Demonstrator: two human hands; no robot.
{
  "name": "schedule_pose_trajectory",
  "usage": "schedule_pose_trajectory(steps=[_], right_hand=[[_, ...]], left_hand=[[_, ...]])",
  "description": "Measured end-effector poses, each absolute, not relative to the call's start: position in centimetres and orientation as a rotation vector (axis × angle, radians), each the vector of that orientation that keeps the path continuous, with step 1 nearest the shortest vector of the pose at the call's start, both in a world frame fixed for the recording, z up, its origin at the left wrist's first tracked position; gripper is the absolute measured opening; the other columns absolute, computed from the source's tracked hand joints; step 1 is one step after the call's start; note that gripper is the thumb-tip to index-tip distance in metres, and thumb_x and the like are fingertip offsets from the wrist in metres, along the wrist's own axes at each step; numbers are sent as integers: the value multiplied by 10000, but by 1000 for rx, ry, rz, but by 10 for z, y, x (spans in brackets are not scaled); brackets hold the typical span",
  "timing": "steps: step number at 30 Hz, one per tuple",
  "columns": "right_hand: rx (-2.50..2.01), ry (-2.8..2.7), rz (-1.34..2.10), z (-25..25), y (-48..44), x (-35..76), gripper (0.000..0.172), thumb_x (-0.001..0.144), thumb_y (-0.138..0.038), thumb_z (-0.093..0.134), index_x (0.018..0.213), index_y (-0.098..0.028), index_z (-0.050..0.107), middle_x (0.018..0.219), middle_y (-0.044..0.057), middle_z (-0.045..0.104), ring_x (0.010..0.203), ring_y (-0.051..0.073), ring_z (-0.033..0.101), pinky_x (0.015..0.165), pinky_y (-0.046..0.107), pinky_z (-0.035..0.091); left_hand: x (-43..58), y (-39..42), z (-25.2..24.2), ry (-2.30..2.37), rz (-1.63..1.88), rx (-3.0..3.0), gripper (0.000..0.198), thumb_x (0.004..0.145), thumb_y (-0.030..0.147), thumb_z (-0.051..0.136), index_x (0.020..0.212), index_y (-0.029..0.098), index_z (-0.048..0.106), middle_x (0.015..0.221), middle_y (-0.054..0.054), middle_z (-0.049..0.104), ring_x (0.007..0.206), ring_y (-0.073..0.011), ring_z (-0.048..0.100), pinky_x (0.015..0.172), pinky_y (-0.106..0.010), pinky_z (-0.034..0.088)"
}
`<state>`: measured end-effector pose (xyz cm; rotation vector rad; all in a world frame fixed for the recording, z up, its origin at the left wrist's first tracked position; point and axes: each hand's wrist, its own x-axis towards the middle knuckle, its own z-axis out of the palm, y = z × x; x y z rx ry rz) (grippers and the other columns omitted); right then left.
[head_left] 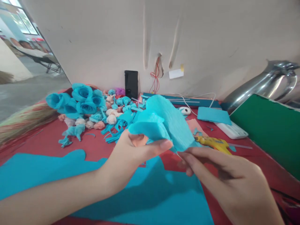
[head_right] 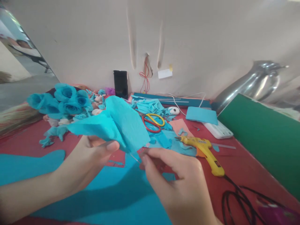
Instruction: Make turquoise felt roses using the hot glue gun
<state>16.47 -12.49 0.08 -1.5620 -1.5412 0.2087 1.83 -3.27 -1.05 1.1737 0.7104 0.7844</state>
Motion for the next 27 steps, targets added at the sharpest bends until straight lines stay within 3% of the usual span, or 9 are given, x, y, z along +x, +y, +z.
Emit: schedule_pose_trajectory(steps=[5,8,9,12,14,18,21,24,27], right_hand=[[-1699,-1549,-32,-1,-114,180,166,753,-275,570,606,-231,633,523,-66,615,428,88,547,410,152,417],[-1810,-1528,-57,-8,-107,188,399,774,-312,535,402,-182,470,344,-54,387,320,66,366,326,197,273],[-1826,-1512,-39,-9,-106,189,408,773,-310,529,396,-180,443,338,-55,342,315,64,336,317,200,251],[-1737,-1483,147,-5,-104,188,96,743,-250,533,711,-204,612,494,-53,516,420,87,492,390,164,398],[-1626,-1521,349,0,-106,184,189,744,-217,521,910,-232,610,673,-40,630,568,103,600,518,153,489],[-1524,-1702,615,4,-114,171,155,799,-234,491,743,-238,635,654,-35,655,595,116,622,515,154,497],[-1519,-1695,614,-2,-120,164,132,773,-250,525,755,-243,655,634,-44,655,585,129,614,512,184,487],[-1567,-1664,530,-7,-122,161,170,778,-251,495,712,-253,651,585,-56,626,537,122,584,478,195,456],[-1589,-1755,463,-9,-122,160,176,789,-229,479,693,-234,625,560,-49,594,526,120,568,464,197,444]], left_hand=[[17,-31,-5,761,822,1194,561,491,466,755,483,194,264,506,62,181,458,-69,248,395,-214,158],[19,-32,-3,806,827,1161,556,471,442,769,457,195,271,462,69,180,430,-70,268,378,-220,159],[19,-32,-3,795,837,1149,527,471,427,774,457,194,300,452,71,206,432,-73,287,383,-223,179],[17,-31,-7,707,834,1140,431,514,392,766,492,187,388,472,69,283,451,-72,311,419,-228,241],[16,-31,-11,660,809,1151,422,565,391,739,488,178,383,486,68,267,445,-60,270,416,-223,229],[17,-32,-11,631,804,1160,507,582,398,725,441,169,296,475,71,189,434,-49,181,388,-214,161],[20,-35,-8,573,772,1127,410,590,351,733,465,162,392,482,66,332,444,-50,300,405,-193,256],[21,-37,-8,459,676,1091,212,651,286,700,582,173,534,567,43,547,526,-88,492,582,-231,428],[22,-37,-10,482,635,1080,203,642,288,710,586,171,553,540,38,589,527,-100,530,685,-266,449]])
